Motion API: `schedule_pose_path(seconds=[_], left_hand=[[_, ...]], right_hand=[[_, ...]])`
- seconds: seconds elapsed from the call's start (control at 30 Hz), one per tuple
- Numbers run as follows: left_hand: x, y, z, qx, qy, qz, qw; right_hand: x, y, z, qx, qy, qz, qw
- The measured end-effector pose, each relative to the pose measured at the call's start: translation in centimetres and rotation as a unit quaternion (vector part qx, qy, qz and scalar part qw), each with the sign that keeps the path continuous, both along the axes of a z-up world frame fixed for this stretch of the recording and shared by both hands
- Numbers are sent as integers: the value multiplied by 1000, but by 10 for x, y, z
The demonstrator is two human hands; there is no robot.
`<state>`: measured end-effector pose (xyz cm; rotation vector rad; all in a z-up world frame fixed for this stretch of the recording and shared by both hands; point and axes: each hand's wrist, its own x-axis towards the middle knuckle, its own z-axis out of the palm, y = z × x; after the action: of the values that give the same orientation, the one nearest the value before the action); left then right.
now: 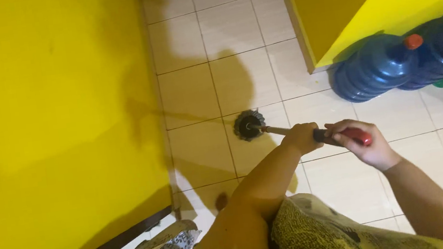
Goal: Mop the floor of a home passing through a hallway and kitchen.
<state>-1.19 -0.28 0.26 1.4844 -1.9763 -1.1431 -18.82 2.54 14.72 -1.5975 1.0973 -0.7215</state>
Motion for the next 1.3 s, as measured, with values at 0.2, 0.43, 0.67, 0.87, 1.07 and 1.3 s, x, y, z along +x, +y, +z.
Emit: schedule_pose_path(seconds=[0.2, 0.43, 0.67, 0.87, 1.07, 1.3], left_hand=[[95, 12, -13, 44, -70, 8, 997], [260, 82, -69, -46, -72, 87, 993], [338, 104, -85, -70, 90, 147, 982], [295, 120, -100, -110, 33, 121, 986], [205, 100, -93, -132, 14, 126, 983], [-15, 73, -91, -68, 199, 159, 965]], right_hand=[[95, -3, -1, 10, 1, 104, 995], [247, 31, -29, 79, -39, 176, 980], [322, 38, -30, 73, -81, 227, 968], [287, 61, -39, 120, -93, 202, 968], [199, 69, -67, 70, -175, 116, 975], [9, 62, -24, 67, -122, -4, 990]])
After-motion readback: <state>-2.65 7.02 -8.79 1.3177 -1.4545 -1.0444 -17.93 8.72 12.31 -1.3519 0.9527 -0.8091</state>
